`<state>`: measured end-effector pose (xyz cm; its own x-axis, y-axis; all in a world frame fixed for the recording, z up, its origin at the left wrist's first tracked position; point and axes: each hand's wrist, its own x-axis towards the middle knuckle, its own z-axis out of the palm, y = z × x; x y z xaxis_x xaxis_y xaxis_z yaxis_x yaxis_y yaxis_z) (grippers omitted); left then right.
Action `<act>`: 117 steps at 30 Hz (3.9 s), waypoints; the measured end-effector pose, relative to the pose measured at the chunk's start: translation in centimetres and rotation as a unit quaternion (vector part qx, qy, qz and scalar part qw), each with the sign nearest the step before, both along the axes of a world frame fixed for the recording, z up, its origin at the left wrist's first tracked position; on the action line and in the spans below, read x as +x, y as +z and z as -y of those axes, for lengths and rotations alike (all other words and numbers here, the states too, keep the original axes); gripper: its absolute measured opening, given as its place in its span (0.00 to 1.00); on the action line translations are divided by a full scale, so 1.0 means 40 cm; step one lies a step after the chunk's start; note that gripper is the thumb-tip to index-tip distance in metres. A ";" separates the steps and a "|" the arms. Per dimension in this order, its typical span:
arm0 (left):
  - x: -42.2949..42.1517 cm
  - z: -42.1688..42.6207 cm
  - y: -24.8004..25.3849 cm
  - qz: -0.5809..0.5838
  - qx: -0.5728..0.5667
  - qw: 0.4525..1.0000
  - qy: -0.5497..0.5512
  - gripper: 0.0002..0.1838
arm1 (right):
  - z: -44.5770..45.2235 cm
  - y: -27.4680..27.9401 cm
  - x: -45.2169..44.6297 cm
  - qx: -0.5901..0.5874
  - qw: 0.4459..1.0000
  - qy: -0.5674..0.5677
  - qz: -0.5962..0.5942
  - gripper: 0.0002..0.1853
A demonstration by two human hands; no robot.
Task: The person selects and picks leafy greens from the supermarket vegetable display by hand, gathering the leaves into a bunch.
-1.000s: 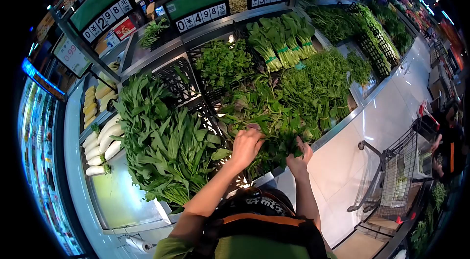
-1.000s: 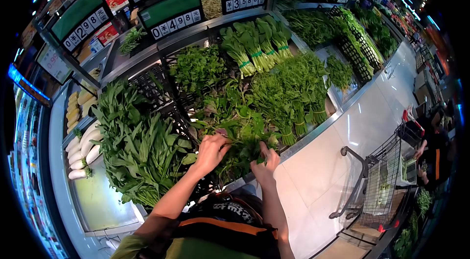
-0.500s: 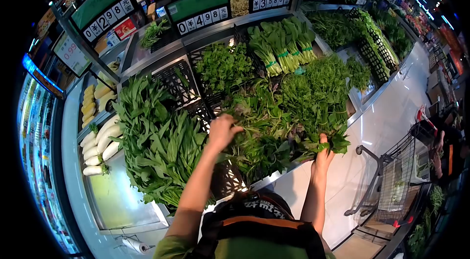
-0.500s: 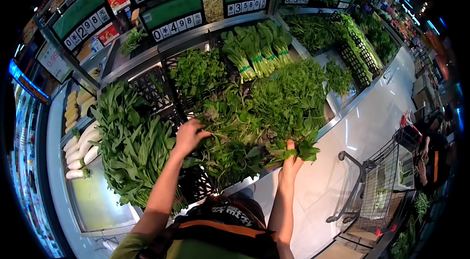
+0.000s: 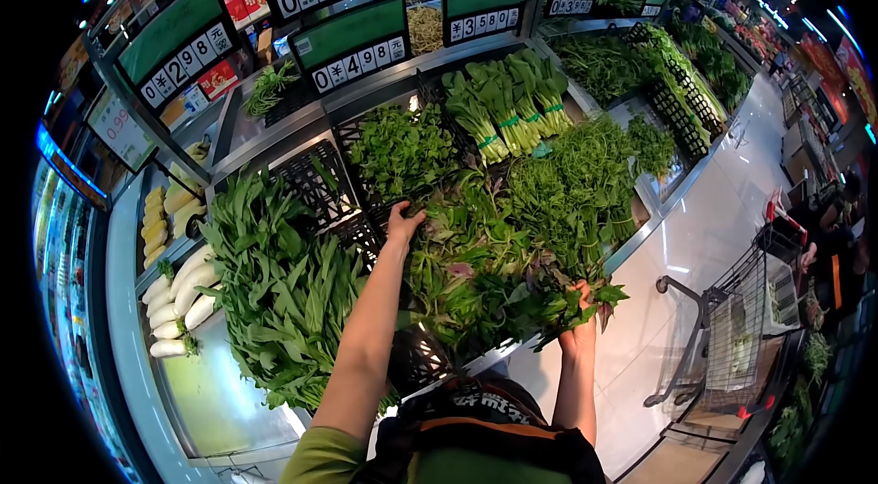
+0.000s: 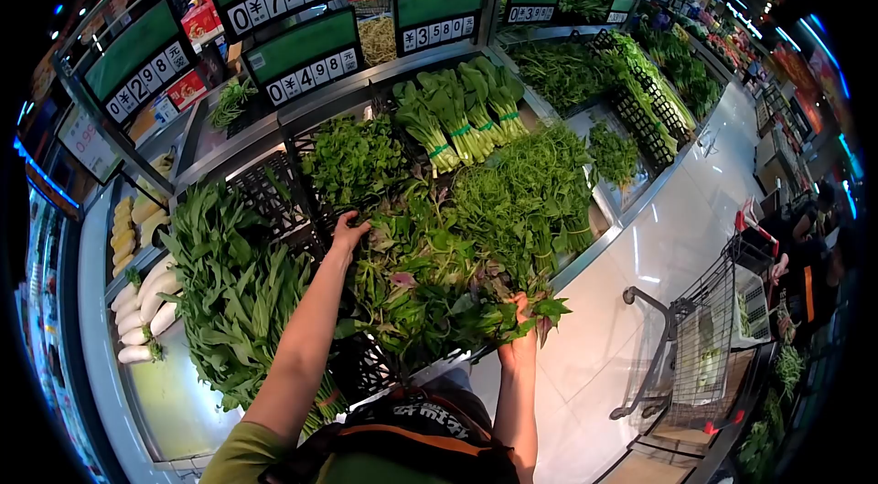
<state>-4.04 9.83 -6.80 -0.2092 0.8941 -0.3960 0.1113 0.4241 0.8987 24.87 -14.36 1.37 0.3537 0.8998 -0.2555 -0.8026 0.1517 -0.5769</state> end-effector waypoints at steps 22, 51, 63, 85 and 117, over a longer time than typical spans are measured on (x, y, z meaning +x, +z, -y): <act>-0.039 0.126 0.340 0.265 0.122 0.952 -0.095 0.10 | 0.003 0.002 -0.003 -0.026 0.999 0.016 0.039 0.11; 0.192 0.401 0.334 0.560 0.054 0.825 -0.042 0.08 | -0.085 -0.064 -0.176 0.116 0.708 0.005 0.697 0.15; 0.111 0.317 0.240 0.389 0.131 0.911 -0.033 0.07 | -0.024 -0.037 -0.064 -0.023 0.922 0.108 0.371 0.15; -0.009 0.104 0.294 -0.218 0.145 0.882 -0.391 0.19 | 0.022 0.058 -0.031 -0.002 0.982 0.042 0.181 0.16; 0.165 0.304 0.364 0.363 0.093 0.907 -0.192 0.06 | -0.102 0.072 -0.132 -0.017 0.971 0.201 0.130 0.11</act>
<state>2.56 -2.32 7.76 0.3879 0.9112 -0.1387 -0.4315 0.3126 0.8462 19.60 -10.27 4.26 0.0318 0.9712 -0.2362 -0.6202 -0.1662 -0.7666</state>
